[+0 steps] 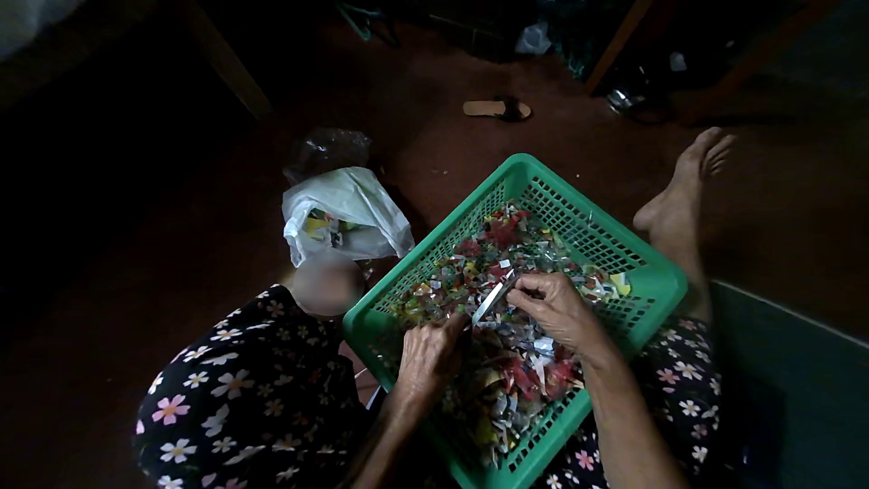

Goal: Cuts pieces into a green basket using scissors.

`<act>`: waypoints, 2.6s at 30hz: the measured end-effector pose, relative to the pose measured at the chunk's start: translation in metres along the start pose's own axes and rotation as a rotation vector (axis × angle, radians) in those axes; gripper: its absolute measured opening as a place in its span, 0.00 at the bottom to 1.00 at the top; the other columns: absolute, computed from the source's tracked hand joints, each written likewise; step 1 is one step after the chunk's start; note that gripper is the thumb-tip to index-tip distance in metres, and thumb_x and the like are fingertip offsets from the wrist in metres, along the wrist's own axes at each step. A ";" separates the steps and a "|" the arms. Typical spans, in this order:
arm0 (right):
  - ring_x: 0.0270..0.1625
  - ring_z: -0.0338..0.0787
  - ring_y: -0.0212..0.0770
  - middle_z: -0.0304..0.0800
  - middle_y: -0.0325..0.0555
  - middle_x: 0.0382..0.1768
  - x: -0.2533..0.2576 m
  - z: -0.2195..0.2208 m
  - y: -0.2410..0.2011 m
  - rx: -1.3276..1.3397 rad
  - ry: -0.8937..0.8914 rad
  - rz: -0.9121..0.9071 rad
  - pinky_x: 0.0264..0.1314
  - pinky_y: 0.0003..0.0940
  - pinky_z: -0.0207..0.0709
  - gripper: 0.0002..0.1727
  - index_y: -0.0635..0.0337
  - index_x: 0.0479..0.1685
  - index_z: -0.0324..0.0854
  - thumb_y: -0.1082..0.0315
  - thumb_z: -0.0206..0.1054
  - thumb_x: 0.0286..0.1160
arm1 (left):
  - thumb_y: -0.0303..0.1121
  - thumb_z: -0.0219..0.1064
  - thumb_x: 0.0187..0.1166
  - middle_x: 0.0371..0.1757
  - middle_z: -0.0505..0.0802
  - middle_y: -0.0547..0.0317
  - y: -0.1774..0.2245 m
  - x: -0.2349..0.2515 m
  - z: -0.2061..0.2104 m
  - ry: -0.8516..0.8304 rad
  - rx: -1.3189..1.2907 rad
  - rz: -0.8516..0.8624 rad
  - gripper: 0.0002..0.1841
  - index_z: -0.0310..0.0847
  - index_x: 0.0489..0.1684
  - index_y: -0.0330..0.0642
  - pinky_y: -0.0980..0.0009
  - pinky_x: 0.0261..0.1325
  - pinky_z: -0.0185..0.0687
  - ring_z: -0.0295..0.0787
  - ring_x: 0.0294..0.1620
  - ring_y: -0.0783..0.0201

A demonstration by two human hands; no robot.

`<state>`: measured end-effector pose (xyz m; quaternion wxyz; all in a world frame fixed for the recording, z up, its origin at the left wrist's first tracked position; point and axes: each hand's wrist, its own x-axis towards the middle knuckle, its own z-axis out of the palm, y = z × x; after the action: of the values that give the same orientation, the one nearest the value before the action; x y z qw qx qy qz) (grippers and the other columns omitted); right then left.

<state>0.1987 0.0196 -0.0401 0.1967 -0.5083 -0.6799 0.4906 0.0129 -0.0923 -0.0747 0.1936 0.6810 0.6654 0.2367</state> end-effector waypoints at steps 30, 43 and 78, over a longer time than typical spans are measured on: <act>0.33 0.82 0.34 0.83 0.49 0.36 -0.001 0.010 0.003 -0.086 -0.048 -0.008 0.43 0.32 0.80 0.20 0.70 0.63 0.79 0.67 0.45 0.93 | 0.39 0.64 0.81 0.61 0.89 0.34 -0.005 -0.006 -0.027 -0.362 -0.231 -0.083 0.30 0.70 0.79 0.30 0.40 0.62 0.80 0.87 0.62 0.38; 0.29 0.83 0.30 0.80 0.43 0.32 -0.002 0.019 -0.001 -0.019 -0.023 -0.025 0.38 0.28 0.81 0.16 0.66 0.54 0.79 0.65 0.49 0.92 | 0.30 0.65 0.78 0.29 0.92 0.42 0.010 0.003 -0.013 -0.115 0.033 -0.122 0.12 0.88 0.53 0.36 0.43 0.34 0.83 0.92 0.30 0.40; 0.89 0.53 0.79 0.49 0.63 0.93 -0.043 0.061 -0.010 -0.851 -0.487 0.036 0.79 0.83 0.49 0.49 0.41 0.90 0.65 0.75 0.77 0.61 | 0.35 0.70 0.76 0.46 0.93 0.44 -0.009 -0.038 -0.068 -0.198 -0.043 -0.162 0.22 0.80 0.68 0.37 0.43 0.51 0.85 0.92 0.47 0.43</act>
<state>0.1641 -0.0467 -0.0481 -0.2017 -0.4257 -0.8373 0.2774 -0.0341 -0.1335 -0.0273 0.2912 0.6407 0.6907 0.1660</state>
